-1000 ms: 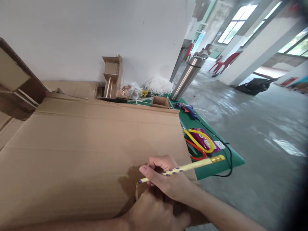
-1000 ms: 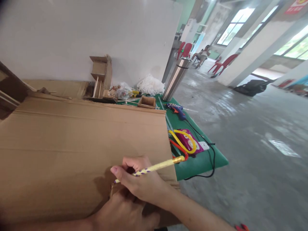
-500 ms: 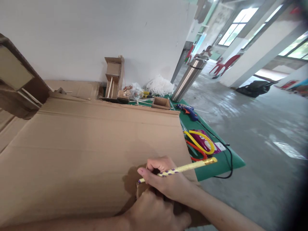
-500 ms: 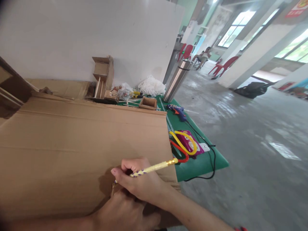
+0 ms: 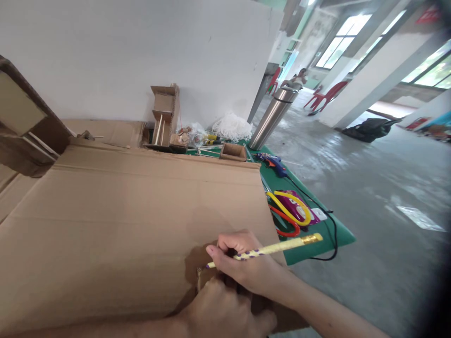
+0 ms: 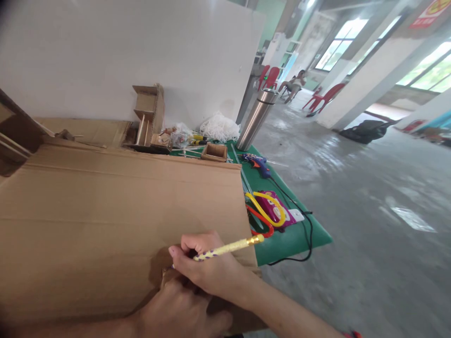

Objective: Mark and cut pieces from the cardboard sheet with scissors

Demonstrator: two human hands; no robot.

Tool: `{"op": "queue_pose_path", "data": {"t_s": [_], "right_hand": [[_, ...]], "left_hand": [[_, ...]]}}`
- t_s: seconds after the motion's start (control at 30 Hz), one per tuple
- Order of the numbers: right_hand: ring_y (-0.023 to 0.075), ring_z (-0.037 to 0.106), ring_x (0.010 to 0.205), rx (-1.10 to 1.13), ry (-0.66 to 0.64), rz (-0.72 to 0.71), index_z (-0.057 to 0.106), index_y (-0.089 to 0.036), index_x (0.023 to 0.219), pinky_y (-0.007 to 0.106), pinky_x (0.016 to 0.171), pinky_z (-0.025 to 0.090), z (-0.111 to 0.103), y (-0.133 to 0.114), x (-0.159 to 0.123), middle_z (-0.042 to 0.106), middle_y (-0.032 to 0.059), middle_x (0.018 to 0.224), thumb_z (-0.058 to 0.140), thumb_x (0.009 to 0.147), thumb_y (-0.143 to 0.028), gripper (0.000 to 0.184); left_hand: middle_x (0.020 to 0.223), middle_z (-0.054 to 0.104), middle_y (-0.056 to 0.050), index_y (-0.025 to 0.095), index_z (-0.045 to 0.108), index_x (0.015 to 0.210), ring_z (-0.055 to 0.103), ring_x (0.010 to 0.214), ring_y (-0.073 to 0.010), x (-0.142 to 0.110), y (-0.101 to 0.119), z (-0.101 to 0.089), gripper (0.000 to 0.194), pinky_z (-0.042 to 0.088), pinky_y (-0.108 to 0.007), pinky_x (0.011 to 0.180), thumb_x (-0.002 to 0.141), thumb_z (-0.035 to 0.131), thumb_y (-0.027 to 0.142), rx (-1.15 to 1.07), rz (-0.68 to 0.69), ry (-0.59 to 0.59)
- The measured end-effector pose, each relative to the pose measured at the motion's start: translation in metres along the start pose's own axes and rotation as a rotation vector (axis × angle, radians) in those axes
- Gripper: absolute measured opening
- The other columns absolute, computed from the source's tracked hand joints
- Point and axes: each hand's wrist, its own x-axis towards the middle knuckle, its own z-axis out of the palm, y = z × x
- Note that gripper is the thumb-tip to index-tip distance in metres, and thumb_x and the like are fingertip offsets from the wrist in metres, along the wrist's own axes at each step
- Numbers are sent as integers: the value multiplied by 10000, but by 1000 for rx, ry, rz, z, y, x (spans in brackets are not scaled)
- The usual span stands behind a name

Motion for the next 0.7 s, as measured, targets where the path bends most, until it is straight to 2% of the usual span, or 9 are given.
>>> {"op": "queue_pose_path", "data": {"t_s": [0.13,0.27,0.57,0.7], "right_hand": [[71,235,461,-27,7,22,344,-187,507,215,402,172,-4,4,-3,285,-69,468,512,848,-319,402],[73,267,454,-8,4,51,399,-185,510,215,399,187,-5,4,-5,322,-64,458,525,843,-363,398],[71,246,449,-60,47,41,329,-190,498,220,399,178,-13,15,-13,297,-70,453,513,850,-315,416],[70,256,445,-43,45,47,380,-186,506,219,395,179,-11,14,-13,319,-69,451,524,857,-366,420]], "left_hand": [[796,688,-80,218,654,969,653,718,-256,2,0,-6,239,480,-330,530,872,535,401,9,-22,-32],[836,694,-76,223,645,973,661,749,-276,3,-1,-9,243,496,-340,522,861,547,415,-13,-27,-89],[882,690,-119,177,594,1049,658,692,-233,3,0,-5,307,502,-301,498,870,535,419,-55,-42,-114],[866,699,-97,198,607,1008,666,792,-265,3,-1,-7,282,538,-334,551,845,577,426,-65,-44,-135]]}}
